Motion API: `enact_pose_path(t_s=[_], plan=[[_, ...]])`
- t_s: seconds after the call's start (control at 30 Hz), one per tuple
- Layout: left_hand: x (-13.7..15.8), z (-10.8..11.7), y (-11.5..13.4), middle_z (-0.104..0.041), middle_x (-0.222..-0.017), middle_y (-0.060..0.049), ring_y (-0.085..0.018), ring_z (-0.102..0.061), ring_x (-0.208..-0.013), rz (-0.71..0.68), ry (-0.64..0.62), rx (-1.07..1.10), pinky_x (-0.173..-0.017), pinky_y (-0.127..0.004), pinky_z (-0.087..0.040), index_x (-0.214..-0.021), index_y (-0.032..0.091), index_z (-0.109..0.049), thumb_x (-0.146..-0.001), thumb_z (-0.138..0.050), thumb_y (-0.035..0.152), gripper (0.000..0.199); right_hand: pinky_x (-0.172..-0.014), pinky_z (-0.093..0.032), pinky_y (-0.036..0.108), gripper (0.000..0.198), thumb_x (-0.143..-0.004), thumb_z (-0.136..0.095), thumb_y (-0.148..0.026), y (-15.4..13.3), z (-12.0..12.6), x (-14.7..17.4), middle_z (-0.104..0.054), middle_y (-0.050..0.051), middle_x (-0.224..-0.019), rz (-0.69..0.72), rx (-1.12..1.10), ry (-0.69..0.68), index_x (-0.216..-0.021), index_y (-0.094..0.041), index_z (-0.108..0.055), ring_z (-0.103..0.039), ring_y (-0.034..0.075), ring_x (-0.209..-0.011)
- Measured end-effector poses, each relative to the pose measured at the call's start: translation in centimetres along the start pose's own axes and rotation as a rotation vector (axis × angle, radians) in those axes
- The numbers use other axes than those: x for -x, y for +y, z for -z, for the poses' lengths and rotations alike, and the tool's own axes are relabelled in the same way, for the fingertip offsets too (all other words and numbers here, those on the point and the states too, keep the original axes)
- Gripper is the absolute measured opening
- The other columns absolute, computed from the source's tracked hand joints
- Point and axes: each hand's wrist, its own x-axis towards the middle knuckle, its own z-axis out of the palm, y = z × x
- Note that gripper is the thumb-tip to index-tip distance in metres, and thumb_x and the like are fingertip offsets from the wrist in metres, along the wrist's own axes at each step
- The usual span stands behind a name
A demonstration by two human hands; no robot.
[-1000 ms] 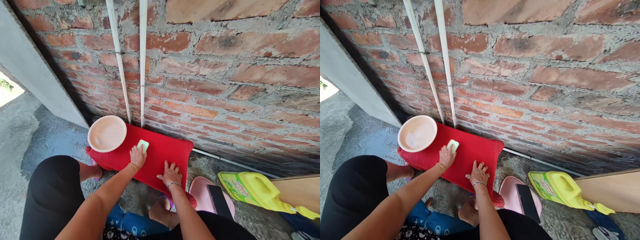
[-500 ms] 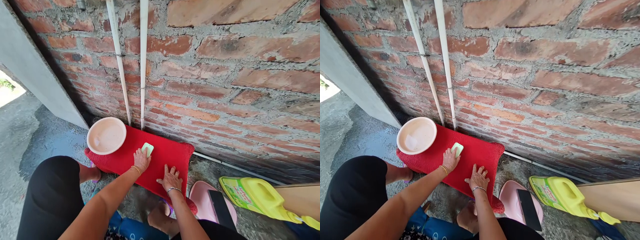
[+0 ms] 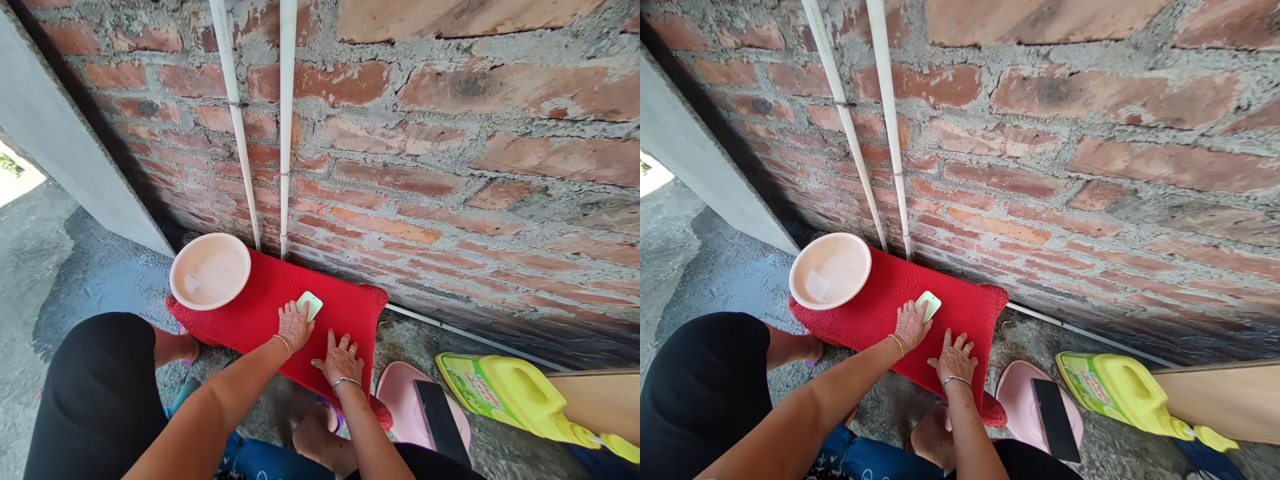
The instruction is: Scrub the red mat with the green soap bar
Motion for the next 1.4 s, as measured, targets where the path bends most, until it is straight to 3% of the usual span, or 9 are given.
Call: enact_pose_path(t_s=[0.07,0.3,0.4,0.6,0.9,1.0,1.2,1.27,1.4], plan=[[-0.7,0.4,-0.5,-0.054,-0.111,-0.011,-0.025,-0.051,-0.098,0.031,0.008,0.006,-0.085,-0.042,-0.039,-0.133,0.027,-0.047,-0.083,-0.052,0.049,0.055,-0.095,-0.035,0.052,0.084,-0.079,-0.062,-0.048,0.0,-0.1,0.0,-0.022,0.024,-0.15,0.001,0.0,-0.002,-0.148,-0.02,-0.023,-0.027,0.04,-0.135],[-5.3,3.6,-7.2,-0.053,-0.111,-0.016,-0.028,-0.052,-0.098,0.383,0.048,-0.038,-0.079,-0.042,-0.042,-0.134,0.021,-0.047,-0.086,-0.048,0.044,0.053,-0.094,-0.036,0.055,0.089,-0.076,-0.065,-0.05,0.3,-1.3,-0.8,-0.022,0.025,-0.149,0.018,-0.006,0.03,-0.148,-0.021,-0.023,-0.027,0.041,-0.134],[-5.0,2.8,-5.8,-0.053,-0.111,-0.017,-0.028,-0.052,-0.097,0.355,0.031,-0.037,-0.079,-0.041,-0.041,-0.135,0.02,-0.046,-0.085,-0.05,0.043,0.055,-0.094,-0.035,0.055,0.09,-0.075,-0.065,-0.051,0.4,-1.7,-1.1,-0.022,0.025,-0.149,0.02,-0.007,0.032,-0.148,-0.021,-0.022,-0.027,0.041,-0.134],[-2.4,0.4,0.1,-0.054,-0.112,-0.013,-0.026,-0.051,-0.099,0.021,-0.003,0.009,-0.086,-0.042,-0.039,-0.134,0.026,-0.046,-0.084,-0.051,0.049,0.055,-0.095,-0.035,0.055,0.091,-0.075,-0.064,-0.053,0.3,-1.3,-0.8,-0.021,0.025,-0.15,0.01,-0.011,0.01,-0.148,-0.02,-0.022,-0.026,0.041,-0.135],[-7.8,4.0,-6.0,-0.053,-0.114,-0.018,-0.028,-0.052,-0.1,0.396,0.017,0.009,-0.08,-0.04,-0.041,-0.136,0.019,-0.044,-0.087,-0.048,0.044,0.055,-0.096,-0.035,0.053,0.084,-0.079,-0.062,-0.046,0.1,-0.7,-0.5,-0.021,0.023,-0.151,-0.005,0.008,-0.009,-0.149,-0.022,-0.022,-0.025,0.04,-0.136],[-7.5,3.5,-4.8,-0.053,-0.114,-0.017,-0.028,-0.052,-0.1,0.357,0.0,-0.015,-0.081,-0.041,-0.041,-0.136,0.019,-0.043,-0.086,-0.048,0.044,0.056,-0.096,-0.034,0.054,0.085,-0.079,-0.062,-0.045,0.3,-1.0,-0.8,-0.02,0.023,-0.151,0.005,-0.002,0.0,-0.149,-0.021,-0.021,-0.025,0.041,-0.136],[-5.3,1.7,-0.2,-0.053,-0.116,-0.013,-0.026,-0.051,-0.102,0.013,-0.067,0.018,-0.086,-0.04,-0.039,-0.137,0.027,-0.042,-0.085,-0.049,0.05,0.057,-0.096,-0.034,0.055,0.085,-0.08,-0.06,-0.048,0.5,-1.5,-0.9,-0.02,0.023,-0.151,0.015,0.0,0.014,-0.149,-0.021,-0.02,-0.025,0.041,-0.136],[-5.9,2.1,-0.8,-0.053,-0.115,-0.013,-0.026,-0.051,-0.102,0.06,-0.045,0.033,-0.086,-0.04,-0.039,-0.136,0.026,-0.043,-0.085,-0.049,0.05,0.057,-0.096,-0.035,0.055,0.086,-0.08,-0.061,-0.049,0.4,-1.5,-0.9,-0.02,0.024,-0.151,0.018,0.003,0.02,-0.149,-0.02,-0.02,-0.025,0.041,-0.135],[-8.7,4.0,-4.7,-0.052,-0.114,-0.016,-0.028,-0.051,-0.101,0.342,0.012,0.048,-0.082,-0.04,-0.041,-0.135,0.022,-0.044,-0.086,-0.048,0.047,0.055,-0.096,-0.035,0.054,0.084,-0.08,-0.062,-0.045,0.2,-0.8,-0.6,-0.021,0.024,-0.151,0.007,0.008,0.004,-0.149,-0.021,-0.021,-0.026,0.041,-0.136]])
